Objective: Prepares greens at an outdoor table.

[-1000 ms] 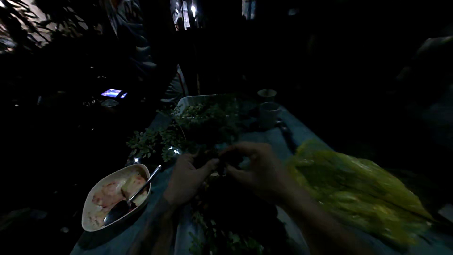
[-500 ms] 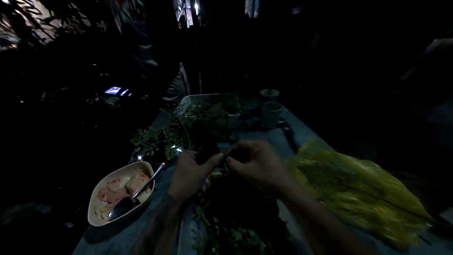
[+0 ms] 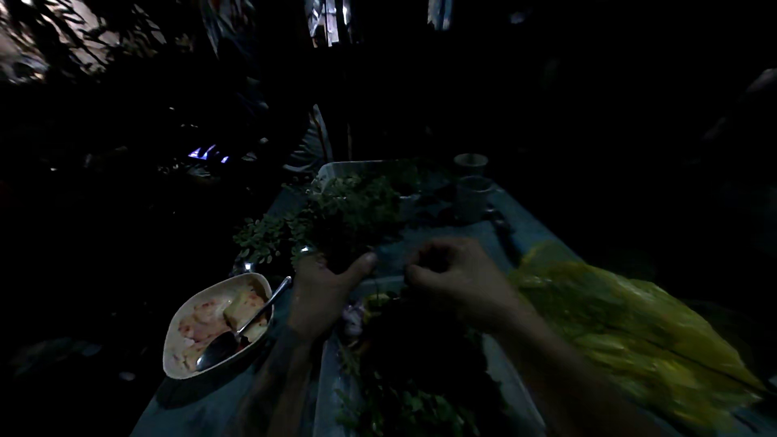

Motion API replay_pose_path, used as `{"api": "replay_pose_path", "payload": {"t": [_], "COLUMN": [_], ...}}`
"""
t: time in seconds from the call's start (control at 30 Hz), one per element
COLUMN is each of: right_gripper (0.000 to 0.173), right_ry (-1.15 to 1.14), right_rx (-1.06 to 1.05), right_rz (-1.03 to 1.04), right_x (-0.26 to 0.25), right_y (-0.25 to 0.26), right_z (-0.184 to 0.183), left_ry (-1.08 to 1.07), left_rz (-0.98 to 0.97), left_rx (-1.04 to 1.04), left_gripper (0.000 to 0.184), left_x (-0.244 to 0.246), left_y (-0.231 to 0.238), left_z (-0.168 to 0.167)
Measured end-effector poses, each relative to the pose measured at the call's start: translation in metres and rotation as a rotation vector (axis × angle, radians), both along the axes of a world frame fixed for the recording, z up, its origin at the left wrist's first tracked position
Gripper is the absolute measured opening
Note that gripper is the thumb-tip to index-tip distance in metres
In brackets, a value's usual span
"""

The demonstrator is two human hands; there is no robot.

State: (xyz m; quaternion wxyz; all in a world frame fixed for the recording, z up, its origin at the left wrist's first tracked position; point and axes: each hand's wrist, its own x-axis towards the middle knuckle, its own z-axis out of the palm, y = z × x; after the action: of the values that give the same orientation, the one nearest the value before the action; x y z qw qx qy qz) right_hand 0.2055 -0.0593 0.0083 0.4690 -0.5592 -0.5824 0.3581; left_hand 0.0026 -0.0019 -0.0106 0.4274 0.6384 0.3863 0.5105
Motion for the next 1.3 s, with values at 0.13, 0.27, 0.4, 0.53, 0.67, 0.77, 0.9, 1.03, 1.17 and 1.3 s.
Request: {"api": "replay_pose_path", "payload": {"t": [0.13, 0.27, 0.4, 0.53, 0.67, 0.77, 0.9, 1.03, 1.17, 1.3], "right_gripper": [0.001, 0.003, 0.008, 0.008, 0.014, 0.012, 0.009, 0.021, 0.029, 0.026], "right_ry": [0.035, 0.051, -0.191, -0.281, -0.213, -0.163, -0.134, -0.110, -0.160, -0.334], "right_rx": [0.005, 0.114, 0.122, 0.169, 0.257, 0.343, 0.377, 0.300, 0.292, 0.349], "right_rz": [-0.011, 0.050, 0.252, 0.155, 0.060, -0.021, 0.026, 0.054, 0.019, 0.005], "right_x": [0.007, 0.019, 0.026, 0.027, 0.026, 0.015, 0.003, -0.006, -0.007, -0.009], "right_y": [-0.003, -0.009, -0.023, -0.023, -0.019, -0.014, -0.011, -0.012, -0.009, -0.010], "right_z": [0.002, 0.008, 0.021, 0.020, 0.015, 0.008, 0.002, 0.000, -0.003, -0.007], "left_ry": [0.006, -0.086, -0.099, -0.099, -0.146, -0.125, -0.082, -0.069, -0.017, 0.028], "left_rz": [0.080, 0.094, -0.017, -0.051, -0.131, -0.165, -0.162, -0.181, -0.226, -0.229], "left_rx": [-0.012, -0.041, -0.037, -0.036, -0.094, -0.078, -0.048, -0.052, 0.001, 0.135], "left_gripper": [0.009, 0.010, 0.009, 0.009, 0.016, 0.028, 0.033, 0.038, 0.046, 0.052], "left_x": [-0.009, -0.014, -0.011, -0.005, 0.000, 0.003, 0.008, 0.009, 0.007, 0.010], "left_y": [0.004, 0.009, 0.010, 0.006, 0.000, -0.004, -0.009, -0.011, -0.014, -0.018], "left_z": [0.006, 0.004, -0.001, -0.001, -0.002, -0.001, 0.001, -0.002, -0.003, -0.009]}}
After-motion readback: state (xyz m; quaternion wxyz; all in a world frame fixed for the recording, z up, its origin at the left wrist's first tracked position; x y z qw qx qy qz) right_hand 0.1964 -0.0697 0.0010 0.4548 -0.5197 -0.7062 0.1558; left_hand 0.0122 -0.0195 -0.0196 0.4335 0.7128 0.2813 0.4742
